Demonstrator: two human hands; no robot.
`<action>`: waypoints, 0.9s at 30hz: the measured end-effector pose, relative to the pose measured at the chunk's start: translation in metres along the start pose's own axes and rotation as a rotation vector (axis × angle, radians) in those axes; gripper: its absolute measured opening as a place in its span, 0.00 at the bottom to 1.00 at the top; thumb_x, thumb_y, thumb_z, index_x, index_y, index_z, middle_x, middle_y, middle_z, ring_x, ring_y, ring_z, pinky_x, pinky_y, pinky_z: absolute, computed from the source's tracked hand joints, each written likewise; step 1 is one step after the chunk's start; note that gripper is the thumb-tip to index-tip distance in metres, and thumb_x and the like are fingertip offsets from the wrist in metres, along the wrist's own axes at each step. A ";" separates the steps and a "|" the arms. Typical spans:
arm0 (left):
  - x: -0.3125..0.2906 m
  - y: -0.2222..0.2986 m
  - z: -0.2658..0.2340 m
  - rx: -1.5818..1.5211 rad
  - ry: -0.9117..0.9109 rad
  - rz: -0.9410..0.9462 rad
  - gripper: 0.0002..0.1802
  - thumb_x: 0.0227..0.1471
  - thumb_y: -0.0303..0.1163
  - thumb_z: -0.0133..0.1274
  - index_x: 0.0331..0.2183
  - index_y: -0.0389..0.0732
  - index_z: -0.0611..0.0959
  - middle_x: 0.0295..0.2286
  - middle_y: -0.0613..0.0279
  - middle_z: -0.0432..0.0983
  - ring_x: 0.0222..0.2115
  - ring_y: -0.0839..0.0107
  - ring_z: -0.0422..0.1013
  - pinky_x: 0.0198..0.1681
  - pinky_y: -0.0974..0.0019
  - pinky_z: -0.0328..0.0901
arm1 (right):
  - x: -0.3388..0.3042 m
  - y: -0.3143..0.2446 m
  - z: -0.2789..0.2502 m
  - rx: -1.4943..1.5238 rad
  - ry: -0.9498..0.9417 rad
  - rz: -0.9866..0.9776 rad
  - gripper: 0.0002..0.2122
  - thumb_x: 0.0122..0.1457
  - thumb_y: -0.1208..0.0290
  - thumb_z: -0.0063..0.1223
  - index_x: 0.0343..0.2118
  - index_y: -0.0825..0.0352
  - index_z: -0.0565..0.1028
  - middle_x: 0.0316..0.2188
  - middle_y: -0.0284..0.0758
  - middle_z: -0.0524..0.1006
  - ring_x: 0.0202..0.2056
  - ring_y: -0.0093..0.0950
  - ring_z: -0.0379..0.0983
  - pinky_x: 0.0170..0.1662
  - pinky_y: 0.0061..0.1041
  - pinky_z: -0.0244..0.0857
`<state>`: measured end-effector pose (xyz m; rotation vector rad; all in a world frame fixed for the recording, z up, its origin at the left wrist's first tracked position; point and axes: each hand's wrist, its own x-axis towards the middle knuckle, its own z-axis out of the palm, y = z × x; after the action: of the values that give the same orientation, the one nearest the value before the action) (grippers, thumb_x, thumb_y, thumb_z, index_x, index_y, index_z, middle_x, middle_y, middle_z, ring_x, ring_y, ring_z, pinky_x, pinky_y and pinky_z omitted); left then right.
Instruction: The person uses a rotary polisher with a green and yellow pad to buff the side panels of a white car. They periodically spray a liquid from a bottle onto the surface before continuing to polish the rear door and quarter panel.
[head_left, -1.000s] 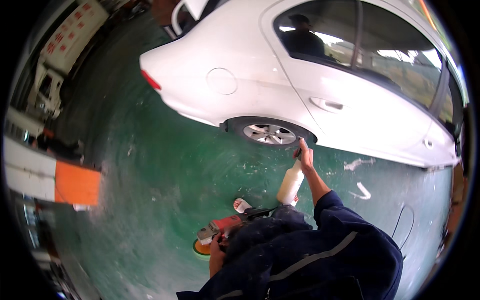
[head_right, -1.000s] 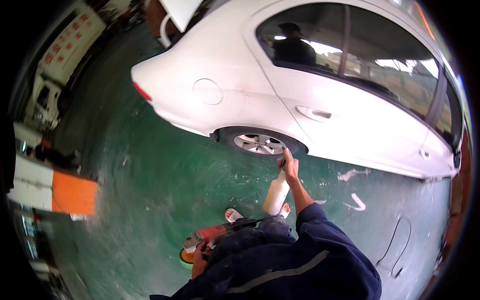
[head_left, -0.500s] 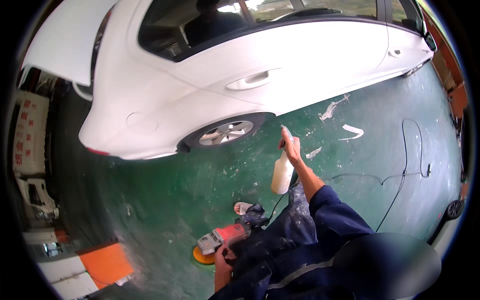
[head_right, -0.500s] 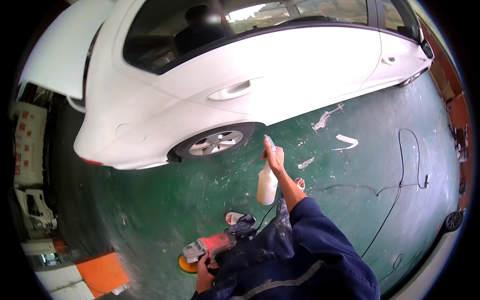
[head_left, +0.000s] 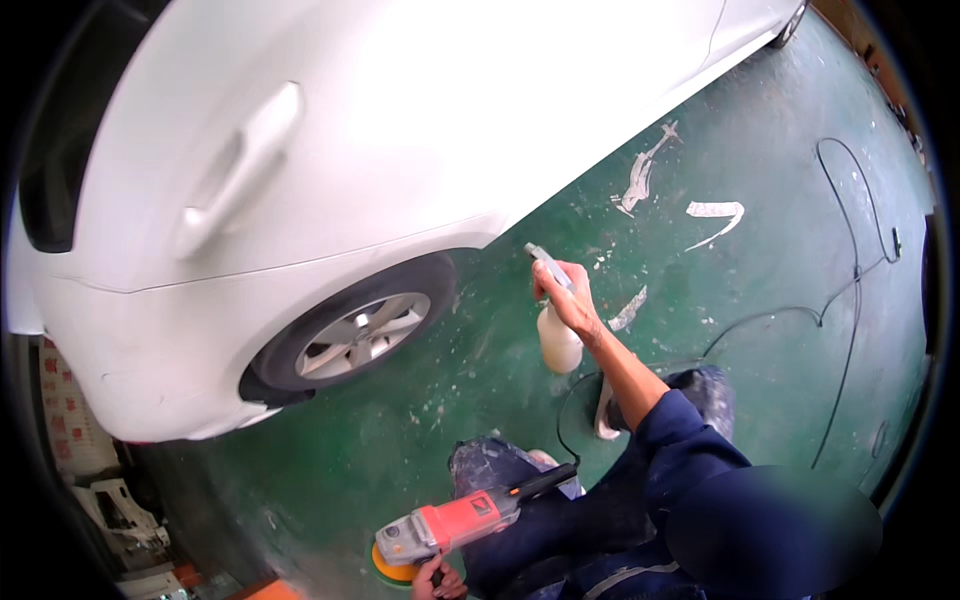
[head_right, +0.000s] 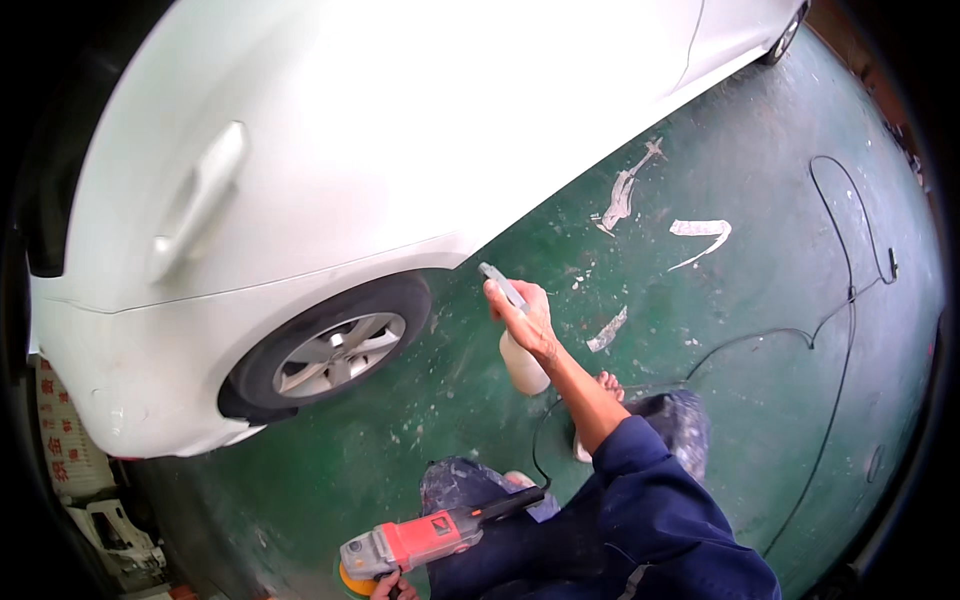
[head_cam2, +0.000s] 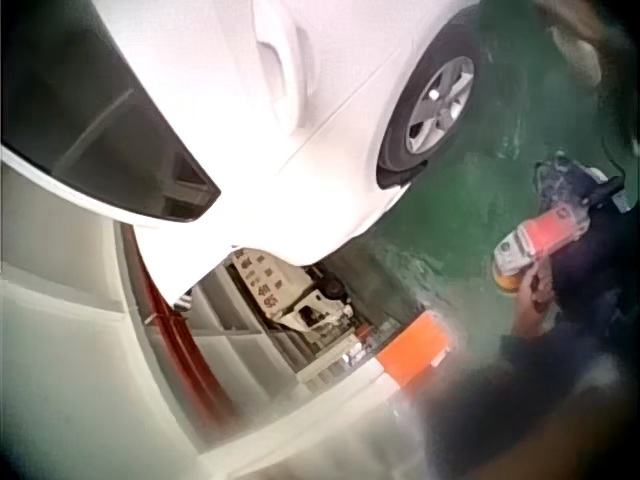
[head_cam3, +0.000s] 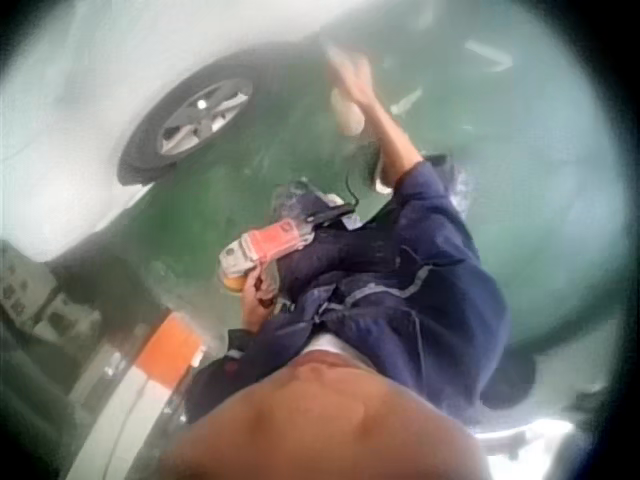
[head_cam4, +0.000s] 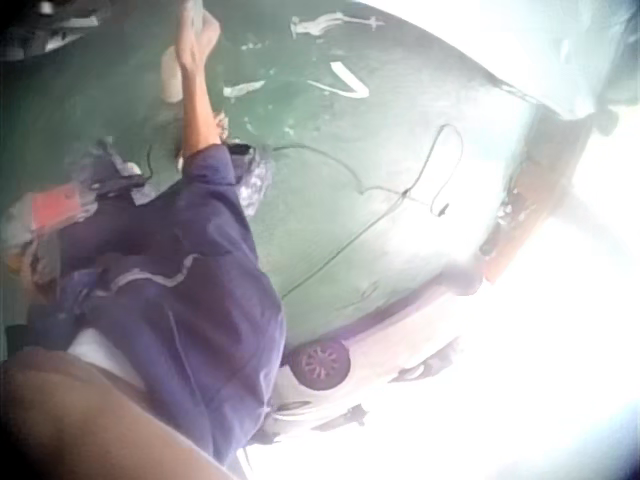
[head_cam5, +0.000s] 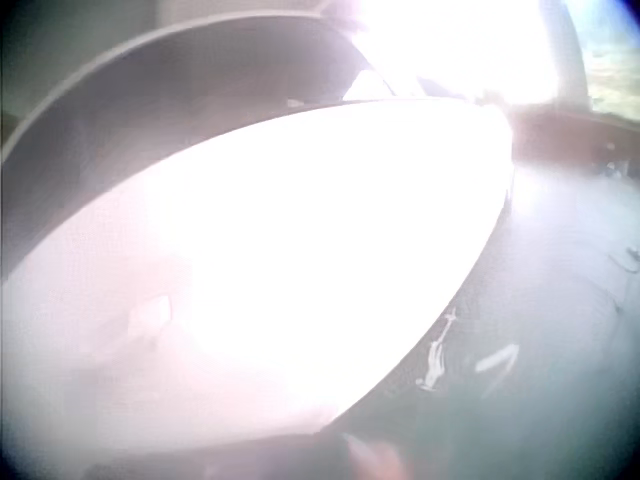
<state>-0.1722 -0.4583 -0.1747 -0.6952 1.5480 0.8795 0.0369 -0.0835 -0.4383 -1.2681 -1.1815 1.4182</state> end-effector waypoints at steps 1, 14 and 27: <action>0.026 0.001 0.004 0.044 -0.008 0.026 0.13 0.67 0.40 0.46 0.29 0.47 0.72 0.12 0.73 0.58 0.08 0.82 0.52 0.11 0.75 0.49 | 0.013 0.019 -0.001 0.039 0.030 -0.025 0.28 0.62 0.43 0.51 0.19 0.67 0.75 0.17 0.30 0.73 0.24 0.20 0.68 0.31 0.24 0.61; 0.250 -0.019 0.014 0.151 -0.204 0.223 0.13 0.63 0.41 0.52 0.28 0.49 0.71 0.12 0.73 0.56 0.09 0.81 0.52 0.14 0.75 0.51 | 0.077 0.162 -0.016 0.189 0.246 -0.128 0.30 0.61 0.40 0.51 0.18 0.67 0.76 0.15 0.31 0.74 0.22 0.21 0.68 0.29 0.24 0.61; 0.271 0.012 0.045 0.405 -0.227 0.191 0.15 0.61 0.41 0.54 0.25 0.49 0.70 0.14 0.74 0.58 0.11 0.84 0.52 0.16 0.77 0.51 | 0.058 0.111 -0.043 0.244 0.261 -0.283 0.28 0.64 0.44 0.49 0.19 0.67 0.75 0.18 0.29 0.74 0.24 0.20 0.68 0.32 0.24 0.61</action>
<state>-0.2004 -0.4030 -0.4424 -0.1528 1.5383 0.7239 0.0721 -0.0411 -0.5588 -1.0333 -0.9367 1.1137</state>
